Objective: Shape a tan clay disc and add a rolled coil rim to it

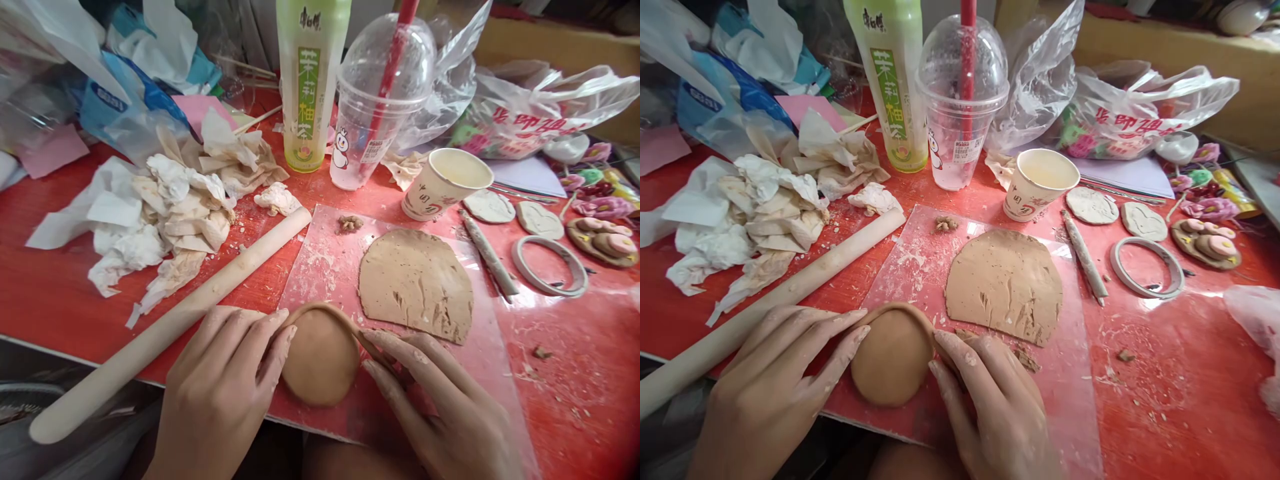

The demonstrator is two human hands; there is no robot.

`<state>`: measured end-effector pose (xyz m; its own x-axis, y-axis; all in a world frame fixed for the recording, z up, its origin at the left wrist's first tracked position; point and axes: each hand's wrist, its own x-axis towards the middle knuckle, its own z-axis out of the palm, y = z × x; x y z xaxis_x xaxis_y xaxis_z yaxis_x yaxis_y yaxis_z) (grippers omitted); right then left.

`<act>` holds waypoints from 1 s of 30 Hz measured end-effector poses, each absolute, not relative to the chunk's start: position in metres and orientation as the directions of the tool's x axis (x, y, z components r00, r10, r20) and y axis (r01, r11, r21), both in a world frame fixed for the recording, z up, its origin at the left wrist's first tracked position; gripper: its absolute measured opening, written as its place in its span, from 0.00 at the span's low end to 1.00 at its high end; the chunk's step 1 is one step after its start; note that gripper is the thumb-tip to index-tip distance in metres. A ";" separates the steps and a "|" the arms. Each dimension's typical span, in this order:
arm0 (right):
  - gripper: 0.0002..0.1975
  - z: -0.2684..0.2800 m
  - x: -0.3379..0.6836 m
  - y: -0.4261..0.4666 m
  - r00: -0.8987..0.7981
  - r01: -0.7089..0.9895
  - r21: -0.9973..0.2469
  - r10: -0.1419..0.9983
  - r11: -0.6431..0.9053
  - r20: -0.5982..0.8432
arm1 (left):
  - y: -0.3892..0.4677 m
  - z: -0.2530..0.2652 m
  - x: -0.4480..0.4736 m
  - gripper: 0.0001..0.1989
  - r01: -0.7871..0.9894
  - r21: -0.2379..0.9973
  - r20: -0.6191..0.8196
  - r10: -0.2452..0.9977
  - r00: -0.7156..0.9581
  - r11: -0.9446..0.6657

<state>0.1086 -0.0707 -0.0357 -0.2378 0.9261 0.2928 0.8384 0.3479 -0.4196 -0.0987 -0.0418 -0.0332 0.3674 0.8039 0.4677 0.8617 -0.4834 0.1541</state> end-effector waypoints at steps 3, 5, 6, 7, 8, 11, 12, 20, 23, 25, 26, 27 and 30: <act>0.13 -0.037 0.109 -0.071 -0.252 0.845 -0.393 0.917 0.364 0.309 | -0.044 -0.033 -0.098 0.06 0.859 0.172 0.469 0.807 0.359 -0.482; 0.13 -0.038 0.109 -0.072 -0.256 0.851 -0.373 0.913 0.369 0.318 | -0.044 -0.033 -0.098 0.06 0.859 0.188 0.464 0.814 0.350 -0.477; 0.12 -0.038 0.109 -0.072 -0.259 0.855 -0.362 0.911 0.370 0.320 | -0.045 -0.034 -0.097 0.06 0.859 0.195 0.460 0.818 0.346 -0.473; 0.12 -0.038 0.109 -0.072 -0.260 0.861 -0.350 0.910 0.370 0.323 | -0.045 -0.034 -0.097 0.06 0.860 0.202 0.457 0.821 0.341 -0.470; 0.13 -0.039 0.110 -0.072 -0.266 0.865 -0.334 0.907 0.374 0.328 | -0.045 -0.034 -0.098 0.06 0.860 0.209 0.454 0.825 0.337 -0.466; 0.14 -0.040 0.110 -0.073 -0.282 0.876 -0.291 0.898 0.385 0.339 | -0.046 -0.035 -0.099 0.07 0.858 0.237 0.436 0.839 0.326 -0.456; 0.15 -0.041 0.110 -0.073 -0.287 0.876 -0.284 0.894 0.390 0.343 | -0.047 -0.035 -0.100 0.07 0.858 0.250 0.428 0.846 0.319 -0.450; 0.17 -0.038 0.106 -0.074 -0.241 0.896 -0.312 0.936 0.316 0.257 | -0.058 -0.035 -0.110 0.04 0.866 0.340 0.406 0.888 0.215 -0.365; 0.18 -0.036 0.108 -0.073 -0.290 0.883 -0.302 0.924 0.358 0.248 | -0.060 -0.036 -0.111 0.04 0.857 0.366 0.403 0.892 0.206 -0.364; 0.19 -0.036 0.109 -0.073 -0.307 0.879 -0.306 0.925 0.365 0.223 | -0.059 -0.036 -0.111 0.04 0.851 0.380 0.399 0.894 0.205 -0.364; 0.19 -0.035 0.110 -0.073 -0.312 0.876 -0.316 0.928 0.364 0.205 | -0.059 -0.036 -0.111 0.04 0.847 0.387 0.394 0.896 0.206 -0.365; 0.20 -0.035 0.111 -0.074 -0.314 0.872 -0.330 0.930 0.362 0.189 | -0.058 -0.036 -0.111 0.04 0.845 0.393 0.387 0.899 0.206 -0.363; 0.21 -0.036 0.115 -0.078 -0.327 0.852 -0.375 0.931 0.365 0.163 | -0.058 -0.036 -0.114 0.02 0.853 0.391 0.370 0.908 0.199 -0.346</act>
<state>0.1147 -0.0781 -0.0360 -0.3271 0.9308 0.1632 0.8522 0.3652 -0.3747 -0.1138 -0.0579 -0.0356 0.1989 0.9076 0.3696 0.8526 -0.3462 0.3913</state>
